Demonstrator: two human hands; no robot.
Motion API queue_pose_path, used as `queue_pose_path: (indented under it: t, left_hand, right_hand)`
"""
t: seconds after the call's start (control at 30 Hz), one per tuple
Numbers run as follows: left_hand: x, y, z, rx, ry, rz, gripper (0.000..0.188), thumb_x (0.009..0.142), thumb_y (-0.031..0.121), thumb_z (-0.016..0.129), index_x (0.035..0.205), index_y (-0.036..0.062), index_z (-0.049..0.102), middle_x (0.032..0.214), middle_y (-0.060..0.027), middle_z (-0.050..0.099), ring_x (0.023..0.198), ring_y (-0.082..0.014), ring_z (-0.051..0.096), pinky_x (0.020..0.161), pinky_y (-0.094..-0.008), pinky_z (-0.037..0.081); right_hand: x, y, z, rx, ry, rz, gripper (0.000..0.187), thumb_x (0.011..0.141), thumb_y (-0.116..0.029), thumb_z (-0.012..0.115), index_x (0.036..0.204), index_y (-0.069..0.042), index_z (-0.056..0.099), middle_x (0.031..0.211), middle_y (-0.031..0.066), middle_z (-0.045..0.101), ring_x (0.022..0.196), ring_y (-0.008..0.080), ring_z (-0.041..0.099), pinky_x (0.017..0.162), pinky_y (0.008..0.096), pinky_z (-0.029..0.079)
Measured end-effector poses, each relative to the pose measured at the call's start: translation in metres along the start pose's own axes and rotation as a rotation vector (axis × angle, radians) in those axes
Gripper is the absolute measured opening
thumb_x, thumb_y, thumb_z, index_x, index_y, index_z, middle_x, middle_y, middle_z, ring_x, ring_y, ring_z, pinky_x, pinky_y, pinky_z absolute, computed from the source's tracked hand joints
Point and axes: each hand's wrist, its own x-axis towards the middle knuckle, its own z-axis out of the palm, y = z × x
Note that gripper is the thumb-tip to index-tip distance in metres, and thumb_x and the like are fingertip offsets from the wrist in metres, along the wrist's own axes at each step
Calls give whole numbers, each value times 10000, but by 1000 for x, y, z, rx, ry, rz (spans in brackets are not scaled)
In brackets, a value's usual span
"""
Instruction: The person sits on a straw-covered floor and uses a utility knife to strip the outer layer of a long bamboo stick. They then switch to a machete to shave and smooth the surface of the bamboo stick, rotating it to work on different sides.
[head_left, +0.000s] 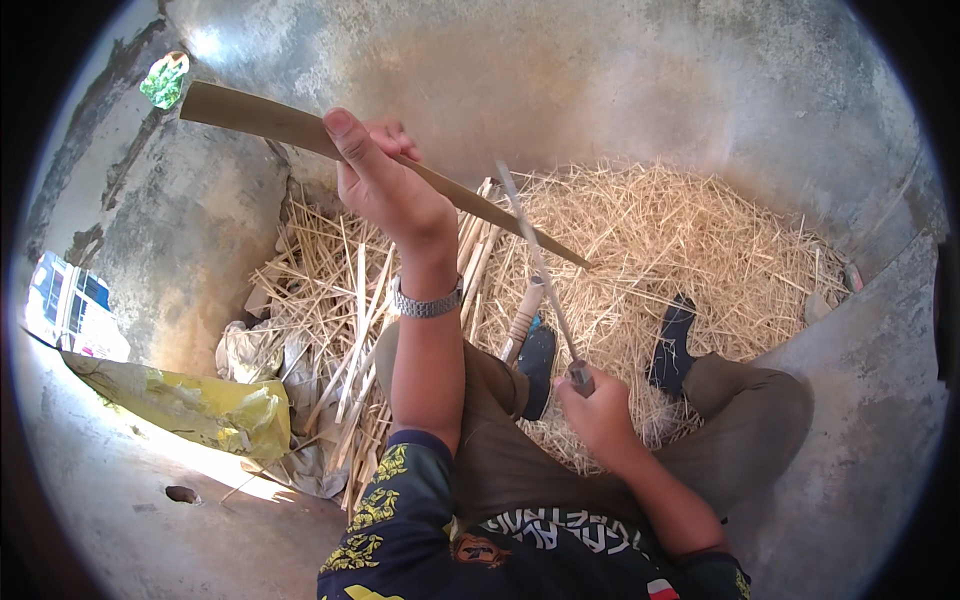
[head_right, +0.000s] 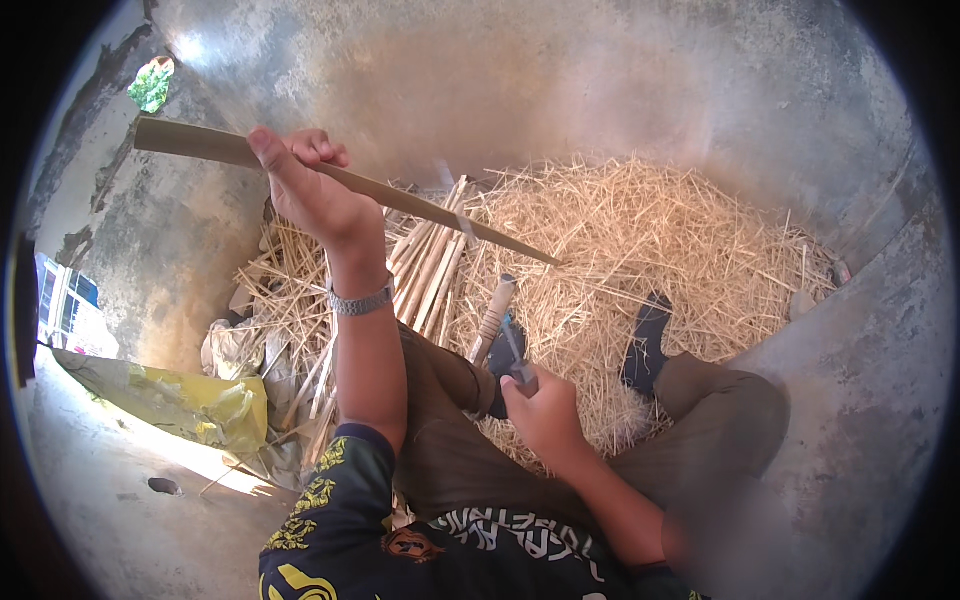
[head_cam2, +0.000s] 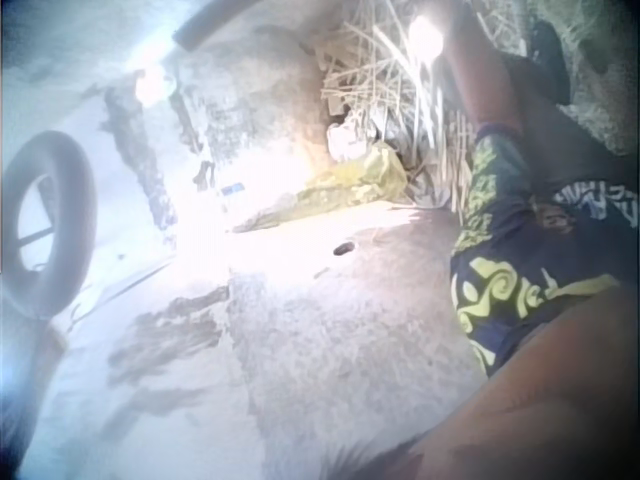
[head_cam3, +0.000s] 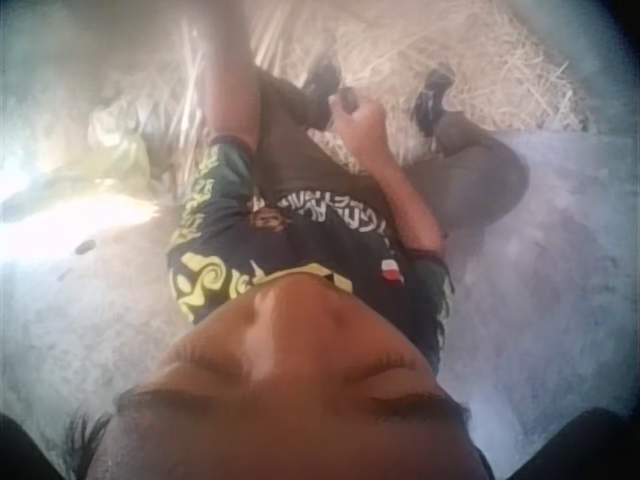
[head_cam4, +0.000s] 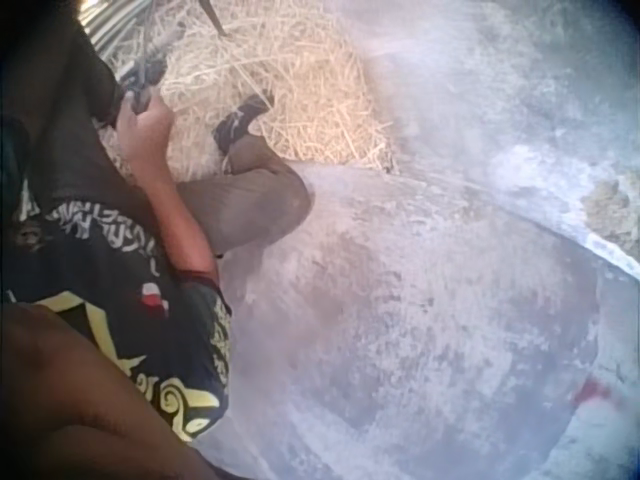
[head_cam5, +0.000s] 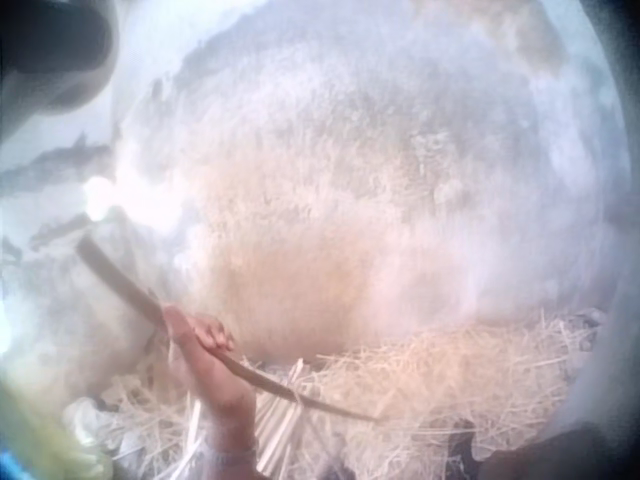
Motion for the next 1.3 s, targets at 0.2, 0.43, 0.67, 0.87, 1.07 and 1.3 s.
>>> queue_pose_path:
  t: [0.2,0.43,0.67,0.87,1.07,1.3]
  left_hand:
    - [6,-2,-10,38,50,-15,541,1025,558,551,709,132,443,704,-20,468,693,-127,465,675,-282,413]
    - [-1,-3,-4,18,43,-28,499,1016,528,591,740,131,470,726,-14,477,700,-123,470,667,-280,422]
    - [2,-1,-3,7,98,-59,533,986,570,618,748,111,490,702,-5,514,639,-75,464,621,-232,379]
    - [-1,-1,0,-17,28,-29,448,998,497,643,789,135,484,727,11,473,694,-84,454,647,-247,400]
    - [6,-4,-6,-1,85,-40,526,1009,555,587,733,119,486,696,-10,500,659,-90,469,636,-244,375]
    - [0,0,-6,-24,23,-27,495,1029,552,546,780,133,461,728,0,459,694,-104,458,643,-261,403]
  right_hand:
    - [3,-14,-14,50,-5,166,231,910,-169,713,768,-16,615,593,-1,557,546,77,483,522,312,403]
    - [-4,-18,-11,91,-93,128,201,915,-141,694,782,-10,620,598,2,574,550,76,512,529,303,424]
    - [-6,-42,-14,-135,4,-18,276,940,-132,697,731,-39,543,595,-51,495,590,28,426,527,276,368]
    - [-10,-33,-14,66,-9,-38,235,901,-143,700,751,-5,583,589,13,554,548,68,488,521,305,410]
    - [3,-7,-16,59,-50,220,260,908,-150,710,736,-11,573,598,-31,524,568,43,434,518,292,373]
    - [-7,-33,-21,153,-41,125,241,906,-151,715,748,-18,591,613,-41,537,576,44,442,522,285,370]
